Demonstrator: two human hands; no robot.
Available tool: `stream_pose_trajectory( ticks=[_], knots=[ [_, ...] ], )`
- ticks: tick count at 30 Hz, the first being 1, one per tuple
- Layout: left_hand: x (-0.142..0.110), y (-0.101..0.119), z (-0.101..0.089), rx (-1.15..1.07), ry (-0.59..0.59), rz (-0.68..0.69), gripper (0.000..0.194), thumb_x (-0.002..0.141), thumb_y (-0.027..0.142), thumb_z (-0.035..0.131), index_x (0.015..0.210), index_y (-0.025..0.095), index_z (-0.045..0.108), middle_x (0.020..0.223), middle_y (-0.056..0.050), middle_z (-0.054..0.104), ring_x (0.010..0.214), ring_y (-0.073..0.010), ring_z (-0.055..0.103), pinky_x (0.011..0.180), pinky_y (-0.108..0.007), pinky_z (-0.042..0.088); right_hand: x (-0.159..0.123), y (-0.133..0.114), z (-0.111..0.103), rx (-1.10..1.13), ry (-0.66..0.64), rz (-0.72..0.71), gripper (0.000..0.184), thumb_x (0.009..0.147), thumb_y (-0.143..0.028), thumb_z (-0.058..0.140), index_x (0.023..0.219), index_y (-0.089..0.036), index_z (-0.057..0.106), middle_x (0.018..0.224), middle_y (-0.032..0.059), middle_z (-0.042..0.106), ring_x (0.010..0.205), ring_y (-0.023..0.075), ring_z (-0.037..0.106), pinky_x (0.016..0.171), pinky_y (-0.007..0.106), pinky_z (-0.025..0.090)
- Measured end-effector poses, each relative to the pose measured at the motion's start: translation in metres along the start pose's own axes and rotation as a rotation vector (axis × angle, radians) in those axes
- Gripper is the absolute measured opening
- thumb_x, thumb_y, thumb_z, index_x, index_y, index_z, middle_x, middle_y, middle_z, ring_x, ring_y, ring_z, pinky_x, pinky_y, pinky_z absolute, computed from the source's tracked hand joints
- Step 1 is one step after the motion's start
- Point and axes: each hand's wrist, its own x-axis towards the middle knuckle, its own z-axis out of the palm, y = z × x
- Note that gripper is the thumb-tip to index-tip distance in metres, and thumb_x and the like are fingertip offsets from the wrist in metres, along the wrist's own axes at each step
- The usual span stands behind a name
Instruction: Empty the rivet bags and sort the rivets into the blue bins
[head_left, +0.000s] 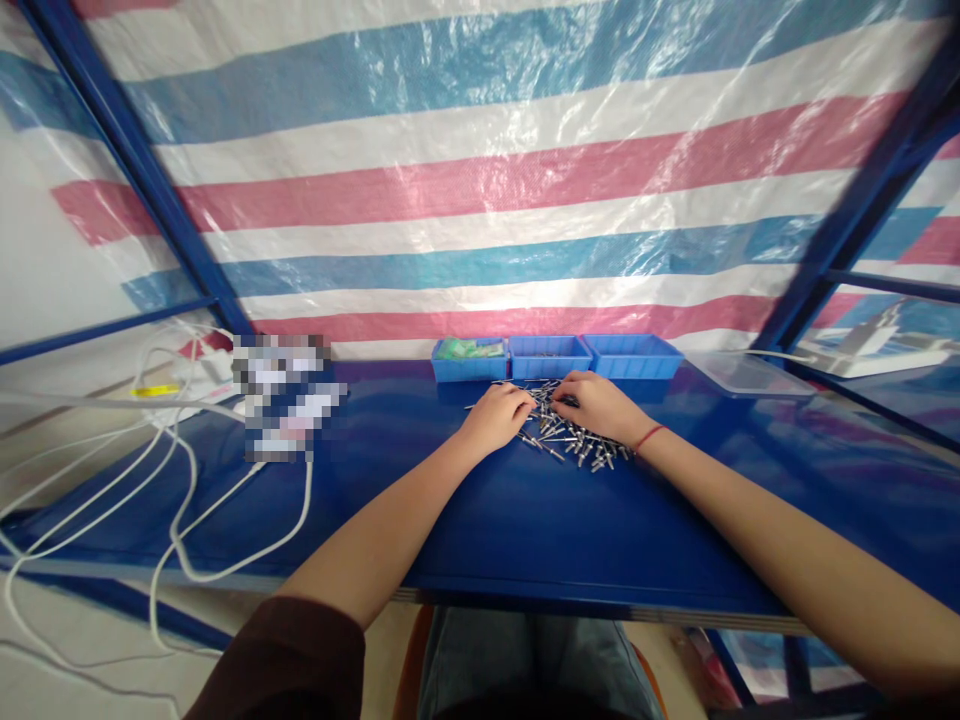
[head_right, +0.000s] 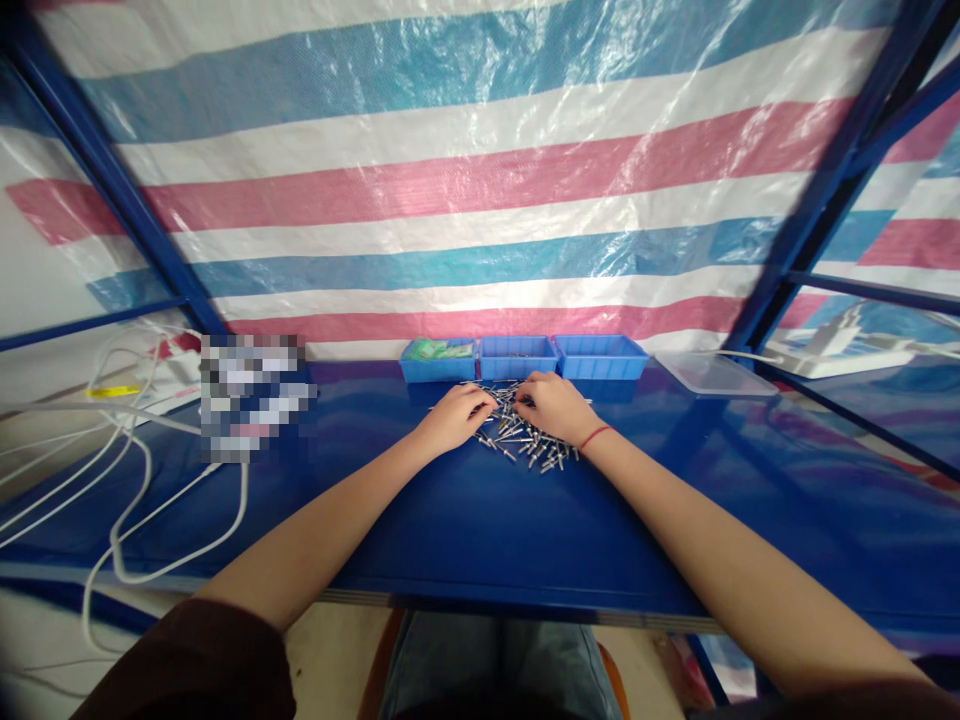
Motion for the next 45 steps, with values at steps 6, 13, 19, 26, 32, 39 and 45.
stream_pose_trajectory(
  ticks=[6, 13, 19, 26, 32, 39, 45],
  knots=[
    [0.0, -0.001, 0.001, -0.014, 0.0, 0.007, 0.021, 0.091, 0.019, 0.046, 0.093, 0.018, 0.067, 0.098, -0.005, 0.068, 0.098, -0.0183, 0.06, 0.094, -0.034, 0.044, 0.004, -0.002, 0.003, -0.034, -0.015, 0.037, 0.014, 0.082, -0.02, 0.054, 0.086, -0.015, 0.067, 0.091, 0.0101, 0.065, 0.087, 0.0195, 0.06, 0.082, 0.029, 0.043],
    [0.0, -0.001, 0.0, -0.015, -0.023, 0.005, 0.022, 0.091, 0.019, 0.045, 0.095, 0.018, 0.067, 0.101, -0.005, 0.067, 0.099, -0.0181, 0.059, 0.095, -0.034, 0.043, 0.003, -0.002, 0.002, -0.109, -0.052, 0.056, 0.024, 0.088, -0.025, 0.048, 0.082, -0.015, 0.07, 0.089, 0.0104, 0.064, 0.082, 0.0185, 0.06, 0.078, 0.028, 0.043],
    [0.0, -0.001, 0.001, -0.018, -0.022, -0.002, 0.023, 0.091, 0.021, 0.045, 0.096, 0.019, 0.068, 0.102, -0.006, 0.067, 0.1, -0.0184, 0.059, 0.095, -0.035, 0.044, 0.004, -0.009, -0.001, -0.202, -0.067, 0.038, 0.025, 0.088, -0.019, 0.046, 0.08, -0.014, 0.069, 0.089, 0.0116, 0.065, 0.078, 0.0183, 0.062, 0.072, 0.027, 0.043],
    [-0.001, -0.002, 0.003, -0.022, -0.022, 0.0, 0.021, 0.09, 0.021, 0.047, 0.095, 0.02, 0.068, 0.102, -0.005, 0.066, 0.1, -0.0185, 0.059, 0.095, -0.035, 0.044, 0.003, -0.011, -0.001, -0.249, -0.038, 0.067, 0.023, 0.086, -0.021, 0.047, 0.08, -0.013, 0.069, 0.091, 0.012, 0.066, 0.077, 0.0187, 0.062, 0.068, 0.027, 0.043],
    [0.0, -0.002, 0.003, -0.019, -0.031, -0.003, 0.021, 0.09, 0.021, 0.047, 0.095, 0.021, 0.068, 0.103, -0.005, 0.066, 0.101, -0.0184, 0.058, 0.096, -0.034, 0.044, 0.005, -0.01, 0.004, -0.216, -0.035, 0.109, 0.03, 0.089, -0.025, 0.044, 0.082, -0.014, 0.07, 0.091, 0.0109, 0.067, 0.074, 0.0169, 0.062, 0.065, 0.025, 0.041],
    [-0.001, 0.0, 0.003, -0.006, 0.018, -0.016, 0.019, 0.089, 0.022, 0.05, 0.095, 0.02, 0.067, 0.101, -0.006, 0.065, 0.102, -0.0194, 0.057, 0.096, -0.036, 0.043, 0.004, -0.01, -0.008, -0.242, 0.007, 0.098, 0.018, 0.085, -0.02, 0.047, 0.084, -0.014, 0.064, 0.093, 0.0105, 0.064, 0.076, 0.0203, 0.062, 0.064, 0.028, 0.039],
    [-0.001, 0.008, -0.006, -0.045, 0.084, -0.04, 0.021, 0.089, 0.024, 0.049, 0.105, 0.02, 0.063, 0.106, -0.006, 0.063, 0.103, -0.0206, 0.057, 0.096, -0.038, 0.044, 0.0, -0.004, -0.025, -0.237, 0.045, 0.084, 0.013, 0.084, -0.015, 0.045, 0.086, -0.015, 0.058, 0.087, 0.0099, 0.063, 0.072, 0.0205, 0.06, 0.063, 0.03, 0.037]
  ],
)
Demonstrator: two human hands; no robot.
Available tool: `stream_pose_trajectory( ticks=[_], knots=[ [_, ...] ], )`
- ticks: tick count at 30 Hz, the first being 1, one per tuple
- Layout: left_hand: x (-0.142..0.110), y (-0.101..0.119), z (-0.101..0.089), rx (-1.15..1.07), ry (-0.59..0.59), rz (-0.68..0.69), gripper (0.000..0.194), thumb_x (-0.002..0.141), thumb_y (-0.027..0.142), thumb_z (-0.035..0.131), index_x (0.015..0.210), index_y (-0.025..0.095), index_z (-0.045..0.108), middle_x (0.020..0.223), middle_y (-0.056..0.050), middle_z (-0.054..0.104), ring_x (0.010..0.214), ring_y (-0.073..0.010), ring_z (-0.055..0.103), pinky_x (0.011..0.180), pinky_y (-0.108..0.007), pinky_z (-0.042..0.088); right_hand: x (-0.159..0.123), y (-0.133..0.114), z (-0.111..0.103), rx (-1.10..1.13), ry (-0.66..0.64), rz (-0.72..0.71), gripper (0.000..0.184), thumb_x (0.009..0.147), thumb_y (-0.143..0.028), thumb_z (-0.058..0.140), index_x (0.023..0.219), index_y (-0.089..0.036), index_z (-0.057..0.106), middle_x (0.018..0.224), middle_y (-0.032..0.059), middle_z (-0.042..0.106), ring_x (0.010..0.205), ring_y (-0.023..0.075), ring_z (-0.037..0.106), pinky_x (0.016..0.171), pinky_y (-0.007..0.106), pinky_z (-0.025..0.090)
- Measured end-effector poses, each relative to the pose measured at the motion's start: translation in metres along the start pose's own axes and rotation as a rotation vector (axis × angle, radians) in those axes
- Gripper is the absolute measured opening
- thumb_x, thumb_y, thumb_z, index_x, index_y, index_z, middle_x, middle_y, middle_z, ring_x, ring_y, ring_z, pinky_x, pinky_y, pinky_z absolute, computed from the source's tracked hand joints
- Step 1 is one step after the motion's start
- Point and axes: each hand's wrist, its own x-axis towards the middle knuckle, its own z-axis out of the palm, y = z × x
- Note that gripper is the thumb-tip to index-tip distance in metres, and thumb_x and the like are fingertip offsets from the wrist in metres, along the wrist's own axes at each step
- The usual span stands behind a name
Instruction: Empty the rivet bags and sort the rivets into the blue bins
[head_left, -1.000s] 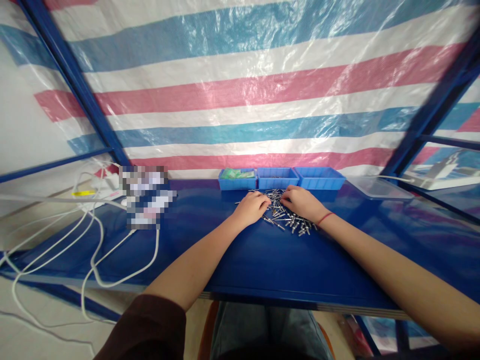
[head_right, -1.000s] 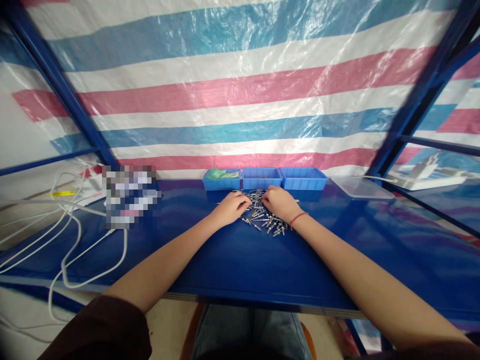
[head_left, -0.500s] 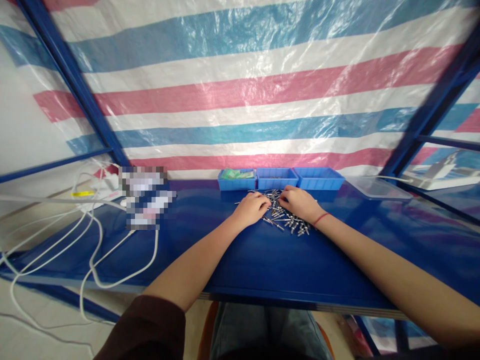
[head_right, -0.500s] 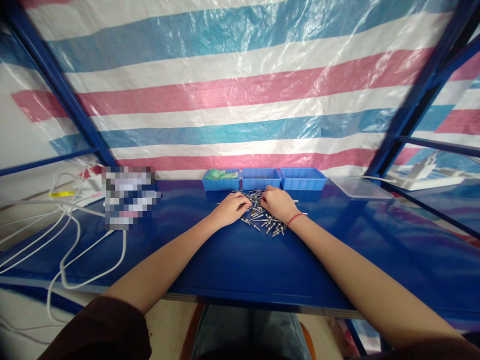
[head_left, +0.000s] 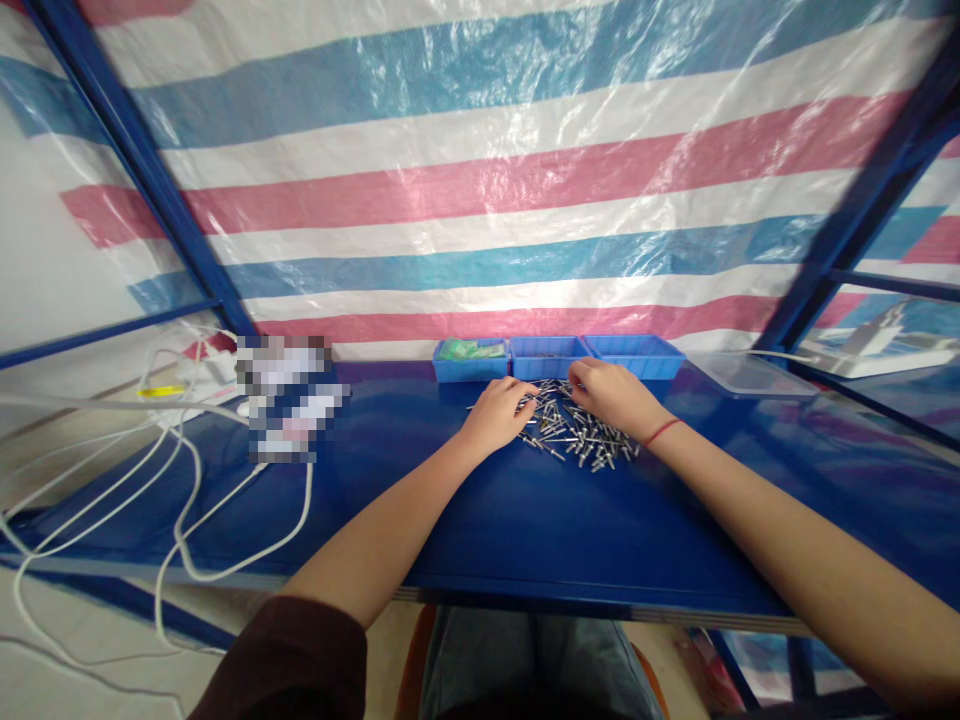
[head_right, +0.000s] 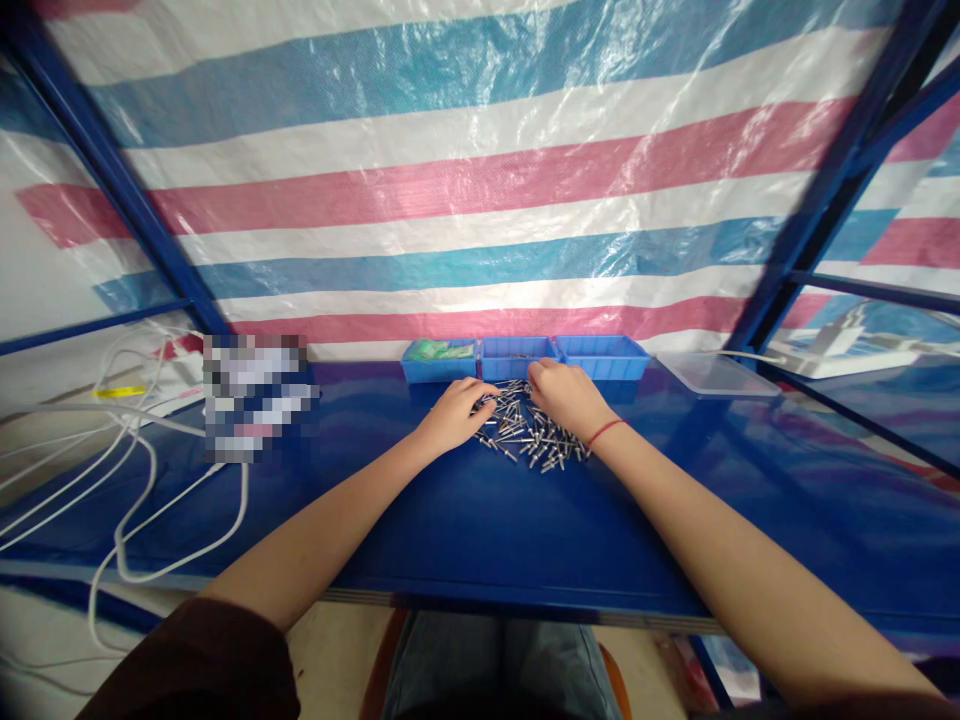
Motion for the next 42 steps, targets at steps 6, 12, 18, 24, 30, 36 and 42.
stream_pose_trajectory(
  ticks=[6, 12, 18, 24, 30, 36, 42],
  knots=[
    [0.002, 0.014, -0.005, -0.073, 0.079, 0.039, 0.033, 0.092, 0.028, 0.046, 0.123, 0.019, 0.054, 0.117, -0.009, 0.061, 0.11, -0.0212, 0.056, 0.099, -0.036, 0.042, -0.005, -0.003, -0.012, 0.223, 0.187, -0.112, 0.015, 0.076, -0.008, 0.047, 0.081, -0.016, 0.059, 0.083, 0.009, 0.062, 0.08, 0.0204, 0.058, 0.073, 0.03, 0.042],
    [0.003, 0.022, -0.006, -0.173, 0.074, 0.038, 0.023, 0.093, 0.028, 0.045, 0.102, 0.018, 0.064, 0.101, -0.006, 0.066, 0.096, -0.0184, 0.061, 0.089, -0.031, 0.047, -0.01, -0.021, -0.016, 0.644, 0.222, -0.165, 0.014, 0.076, -0.013, 0.049, 0.078, -0.017, 0.062, 0.081, 0.0051, 0.066, 0.072, 0.015, 0.059, 0.071, 0.028, 0.046],
    [0.004, 0.024, -0.008, -0.2, 0.103, 0.013, 0.02, 0.091, 0.026, 0.048, 0.094, 0.017, 0.066, 0.088, -0.005, 0.066, 0.084, -0.0163, 0.061, 0.08, -0.028, 0.048, -0.01, -0.022, -0.005, 0.992, 0.222, 0.041, 0.015, 0.075, -0.029, 0.058, 0.081, -0.016, 0.063, 0.078, 0.0053, 0.066, 0.069, 0.0153, 0.059, 0.068, 0.031, 0.049],
    [0.004, 0.025, -0.006, -0.274, 0.189, -0.081, 0.018, 0.09, 0.027, 0.05, 0.09, 0.018, 0.067, 0.087, -0.002, 0.068, 0.079, -0.0143, 0.061, 0.076, -0.025, 0.048, -0.01, -0.034, -0.001, 1.295, 0.199, 0.239, 0.029, 0.073, -0.044, 0.063, 0.081, -0.016, 0.064, 0.076, 0.0032, 0.064, 0.065, 0.0131, 0.056, 0.061, 0.029, 0.047],
    [0.004, 0.026, -0.003, -0.348, 0.177, -0.101, 0.017, 0.086, 0.025, 0.056, 0.093, 0.017, 0.069, 0.087, -0.004, 0.07, 0.078, -0.015, 0.063, 0.073, -0.025, 0.049, -0.01, -0.034, 0.002, 1.279, 0.266, 0.27, 0.032, 0.071, -0.047, 0.067, 0.081, -0.016, 0.07, 0.082, 0.0058, 0.07, 0.067, 0.0159, 0.059, 0.064, 0.032, 0.048],
    [0.004, 0.029, -0.004, -0.358, 0.16, -0.095, 0.016, 0.087, 0.026, 0.055, 0.09, 0.018, 0.068, 0.086, -0.004, 0.07, 0.079, -0.0148, 0.063, 0.072, -0.025, 0.049, -0.01, -0.038, 0.003, 1.239, 0.318, 0.28, 0.031, 0.071, -0.046, 0.068, 0.08, -0.016, 0.07, 0.083, 0.007, 0.071, 0.069, 0.0173, 0.061, 0.064, 0.033, 0.049],
    [0.003, 0.029, -0.003, -0.414, 0.151, -0.141, 0.016, 0.086, 0.027, 0.057, 0.091, 0.017, 0.068, 0.088, -0.004, 0.07, 0.079, -0.0149, 0.063, 0.071, -0.025, 0.048, -0.011, -0.036, 0.002, 1.108, 0.369, 0.192, 0.026, 0.076, -0.042, 0.064, 0.079, -0.017, 0.069, 0.08, 0.0064, 0.07, 0.068, 0.0172, 0.06, 0.064, 0.034, 0.049]
  ],
)
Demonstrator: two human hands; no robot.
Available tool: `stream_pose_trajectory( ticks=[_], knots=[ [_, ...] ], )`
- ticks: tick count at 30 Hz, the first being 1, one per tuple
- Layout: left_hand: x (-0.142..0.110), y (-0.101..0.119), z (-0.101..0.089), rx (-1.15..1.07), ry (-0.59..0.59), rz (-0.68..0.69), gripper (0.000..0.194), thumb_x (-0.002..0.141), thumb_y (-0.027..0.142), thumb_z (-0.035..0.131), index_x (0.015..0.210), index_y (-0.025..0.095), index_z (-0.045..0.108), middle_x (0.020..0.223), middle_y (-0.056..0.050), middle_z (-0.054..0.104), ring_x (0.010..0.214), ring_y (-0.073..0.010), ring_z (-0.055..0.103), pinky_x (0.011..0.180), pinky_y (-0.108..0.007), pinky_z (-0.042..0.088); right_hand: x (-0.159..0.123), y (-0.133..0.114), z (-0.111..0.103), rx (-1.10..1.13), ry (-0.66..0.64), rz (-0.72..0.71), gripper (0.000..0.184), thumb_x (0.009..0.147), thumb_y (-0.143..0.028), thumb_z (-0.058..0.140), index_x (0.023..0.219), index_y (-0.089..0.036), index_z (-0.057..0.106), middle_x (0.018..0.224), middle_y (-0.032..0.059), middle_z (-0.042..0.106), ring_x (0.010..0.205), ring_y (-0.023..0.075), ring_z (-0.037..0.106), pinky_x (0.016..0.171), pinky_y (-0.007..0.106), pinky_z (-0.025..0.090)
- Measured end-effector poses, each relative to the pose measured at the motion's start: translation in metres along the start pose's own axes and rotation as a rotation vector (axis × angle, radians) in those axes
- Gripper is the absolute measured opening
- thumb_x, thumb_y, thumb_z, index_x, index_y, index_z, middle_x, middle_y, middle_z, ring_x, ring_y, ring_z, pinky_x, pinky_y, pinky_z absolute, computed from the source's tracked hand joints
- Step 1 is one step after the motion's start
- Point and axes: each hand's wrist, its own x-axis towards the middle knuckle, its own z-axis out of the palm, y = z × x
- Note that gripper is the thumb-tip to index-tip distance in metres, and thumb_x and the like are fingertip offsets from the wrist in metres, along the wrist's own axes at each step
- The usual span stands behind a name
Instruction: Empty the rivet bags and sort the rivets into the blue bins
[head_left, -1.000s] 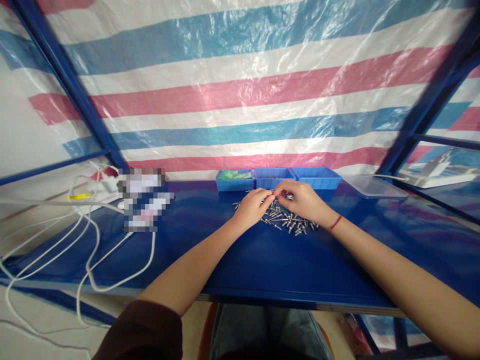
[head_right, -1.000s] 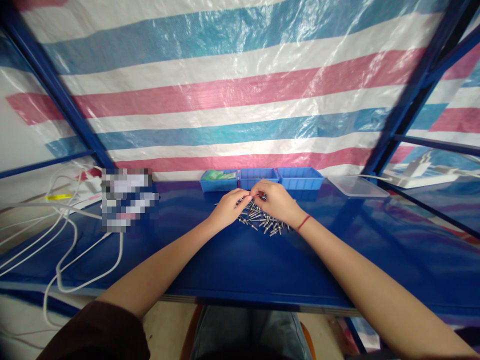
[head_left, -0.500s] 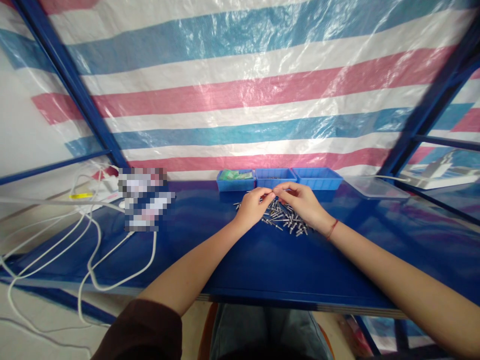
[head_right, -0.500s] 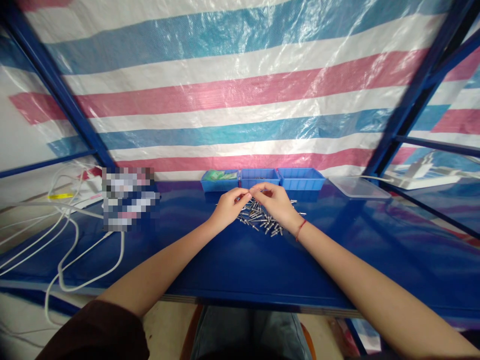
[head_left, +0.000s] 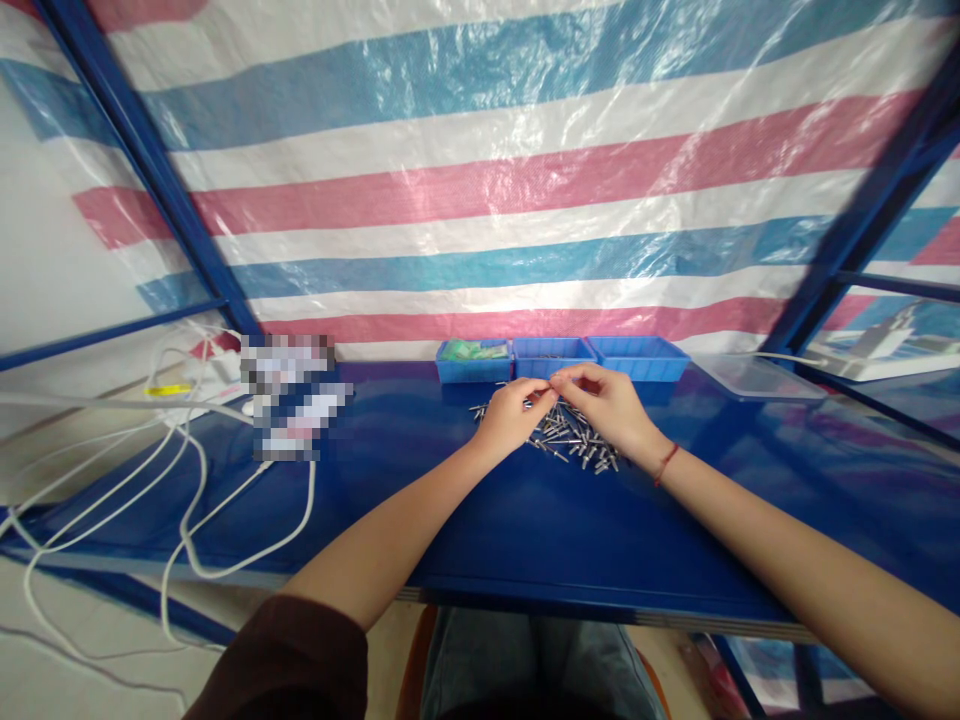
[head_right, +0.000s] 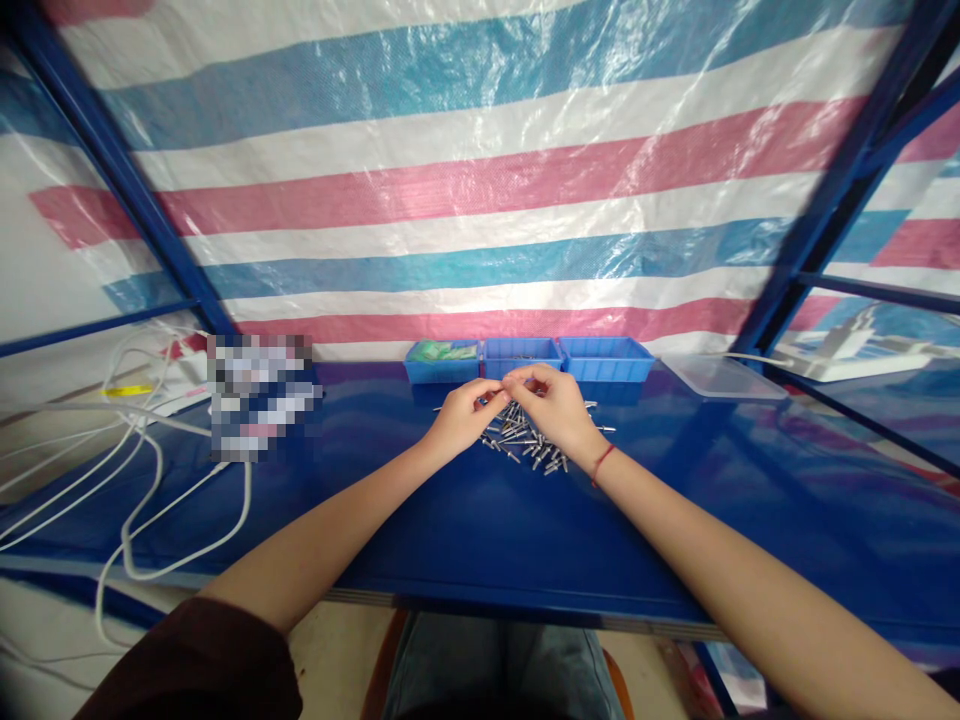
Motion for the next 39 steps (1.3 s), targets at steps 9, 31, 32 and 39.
stream_pose_trajectory(
  ticks=[9, 31, 32, 39],
  knots=[
    [0.003, -0.005, -0.001, -0.118, 0.054, 0.001, 0.016, 0.085, 0.029, 0.057, 0.091, 0.017, 0.065, 0.088, -0.002, 0.07, 0.075, -0.0128, 0.063, 0.066, -0.022, 0.047, -0.001, -0.011, -0.007, -0.177, -0.056, -0.252, 0.019, 0.084, -0.033, 0.056, 0.085, -0.018, 0.068, 0.084, 0.0065, 0.066, 0.073, 0.0168, 0.059, 0.062, 0.031, 0.047],
    [0.003, -0.029, -0.03, 0.511, -0.08, 0.03, 0.024, 0.09, 0.027, 0.047, 0.09, 0.021, 0.07, 0.093, -0.004, 0.067, 0.091, -0.0183, 0.059, 0.088, -0.031, 0.045, 0.076, 0.037, 0.005, -0.881, 0.02, -0.117, 0.027, 0.085, -0.026, 0.047, 0.078, -0.014, 0.07, 0.085, 0.0153, 0.07, 0.075, 0.0245, 0.063, 0.067, 0.034, 0.046],
    [0.002, -0.029, -0.03, 0.51, -0.09, 0.031, 0.024, 0.09, 0.028, 0.047, 0.093, 0.021, 0.07, 0.095, -0.005, 0.067, 0.093, -0.0188, 0.059, 0.09, -0.032, 0.045, 0.079, 0.039, 0.006, -0.924, 0.022, -0.117, 0.028, 0.085, -0.027, 0.047, 0.079, -0.014, 0.071, 0.085, 0.0161, 0.07, 0.075, 0.0249, 0.063, 0.065, 0.034, 0.046],
    [-0.003, -0.036, -0.022, 0.515, -0.221, 0.014, 0.039, 0.087, 0.048, 0.05, 0.116, 0.027, 0.064, 0.125, -0.006, 0.058, 0.119, -0.0252, 0.05, 0.101, -0.042, 0.039, 0.042, 0.035, -0.004, -0.898, -0.126, -0.254, 0.031, 0.088, -0.031, 0.043, 0.079, -0.016, 0.069, 0.081, 0.012, 0.069, 0.075, 0.0236, 0.063, 0.069, 0.034, 0.046]
  ],
)
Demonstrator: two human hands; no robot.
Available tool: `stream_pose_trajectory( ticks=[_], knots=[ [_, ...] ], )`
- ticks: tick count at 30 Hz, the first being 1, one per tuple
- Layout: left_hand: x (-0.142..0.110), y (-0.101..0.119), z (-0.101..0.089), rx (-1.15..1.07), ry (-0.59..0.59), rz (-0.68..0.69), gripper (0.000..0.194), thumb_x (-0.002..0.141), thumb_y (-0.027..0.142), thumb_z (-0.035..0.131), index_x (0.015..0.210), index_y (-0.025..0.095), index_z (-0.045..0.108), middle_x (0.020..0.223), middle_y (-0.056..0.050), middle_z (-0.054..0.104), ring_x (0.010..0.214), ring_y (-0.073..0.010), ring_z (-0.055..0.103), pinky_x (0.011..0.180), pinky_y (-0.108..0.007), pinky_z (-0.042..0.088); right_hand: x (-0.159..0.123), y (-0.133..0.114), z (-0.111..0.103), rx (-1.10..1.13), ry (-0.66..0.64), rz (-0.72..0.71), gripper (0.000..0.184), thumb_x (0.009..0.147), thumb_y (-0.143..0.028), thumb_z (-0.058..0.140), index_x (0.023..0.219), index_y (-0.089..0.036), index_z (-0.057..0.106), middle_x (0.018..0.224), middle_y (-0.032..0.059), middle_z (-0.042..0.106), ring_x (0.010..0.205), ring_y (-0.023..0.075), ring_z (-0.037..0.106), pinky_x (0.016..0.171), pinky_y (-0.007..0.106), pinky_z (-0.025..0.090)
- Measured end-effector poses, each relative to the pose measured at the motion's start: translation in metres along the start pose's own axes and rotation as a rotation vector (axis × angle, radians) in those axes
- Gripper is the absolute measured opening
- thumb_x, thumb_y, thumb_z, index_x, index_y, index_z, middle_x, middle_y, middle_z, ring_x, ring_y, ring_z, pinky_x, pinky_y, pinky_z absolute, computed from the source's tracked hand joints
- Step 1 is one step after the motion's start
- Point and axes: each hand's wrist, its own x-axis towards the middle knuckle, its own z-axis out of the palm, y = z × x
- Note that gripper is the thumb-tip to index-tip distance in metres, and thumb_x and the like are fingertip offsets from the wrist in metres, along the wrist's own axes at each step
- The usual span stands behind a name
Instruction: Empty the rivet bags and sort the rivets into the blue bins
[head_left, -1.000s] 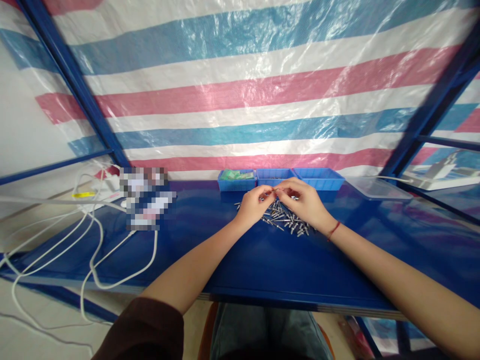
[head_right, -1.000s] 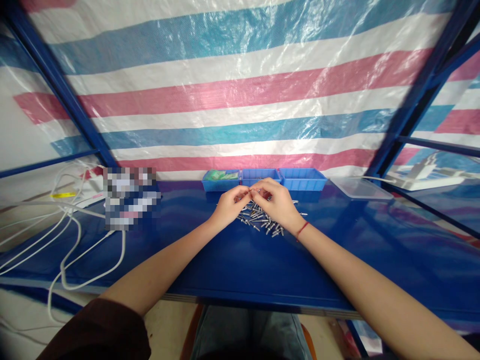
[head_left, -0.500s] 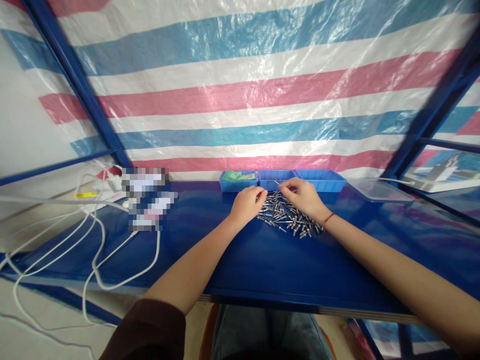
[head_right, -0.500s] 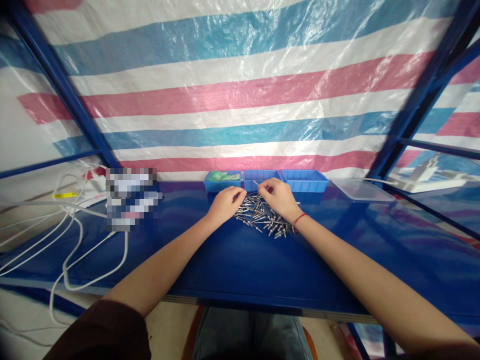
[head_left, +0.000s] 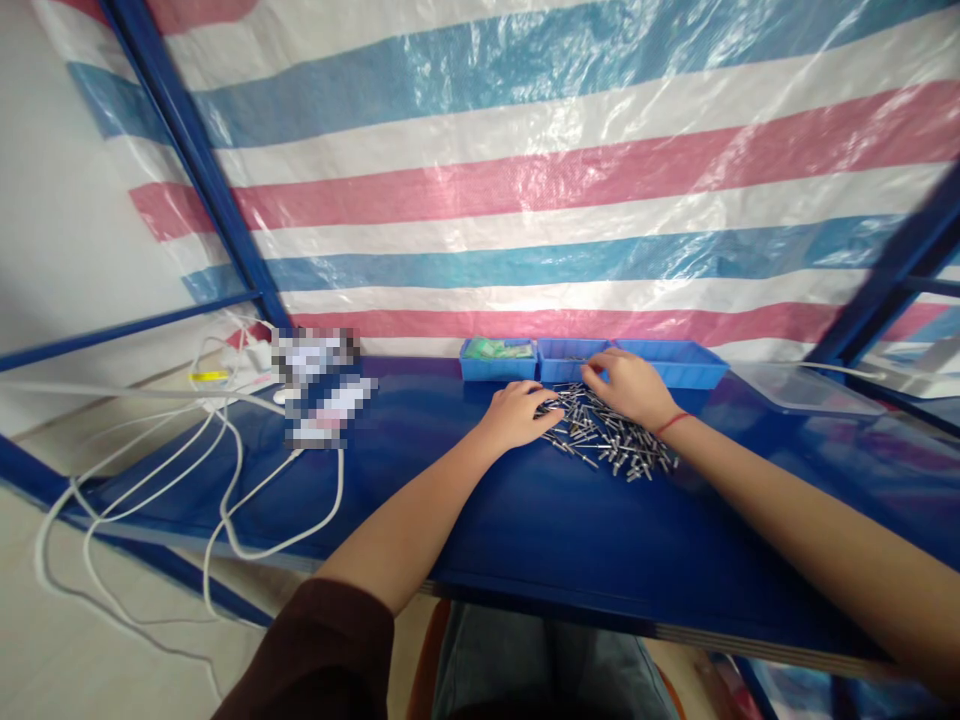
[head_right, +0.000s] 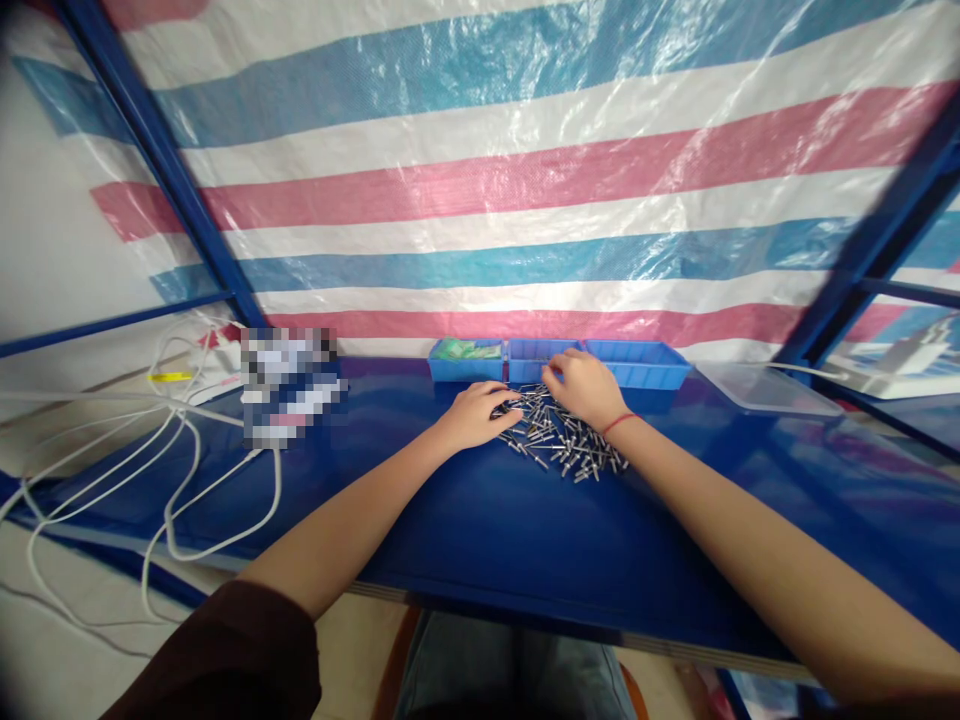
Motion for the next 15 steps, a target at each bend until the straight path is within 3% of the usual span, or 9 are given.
stream_pose_trajectory(
  ticks=[6, 15],
  knots=[
    [0.0, 0.004, 0.007, 0.003, -0.076, 0.017, 0.041, 0.087, 0.05, 0.048, 0.118, 0.029, 0.062, 0.135, -0.006, 0.052, 0.126, -0.0254, 0.046, 0.106, -0.045, 0.035, -0.033, 0.002, -0.002, 0.157, -0.195, -0.153, 0.031, 0.089, -0.033, 0.044, 0.09, -0.016, 0.071, 0.092, 0.0111, 0.069, 0.087, 0.0244, 0.063, 0.083, 0.037, 0.046],
    [0.0, 0.006, 0.002, 0.008, -0.124, -0.01, 0.034, 0.088, 0.043, 0.048, 0.112, 0.026, 0.065, 0.134, -0.006, 0.053, 0.123, -0.024, 0.049, 0.105, -0.043, 0.037, -0.031, 0.005, 0.004, 0.188, -0.27, -0.165, 0.024, 0.085, -0.023, 0.048, 0.083, -0.017, 0.071, 0.088, 0.0091, 0.069, 0.081, 0.0219, 0.063, 0.079, 0.034, 0.047]
  ],
)
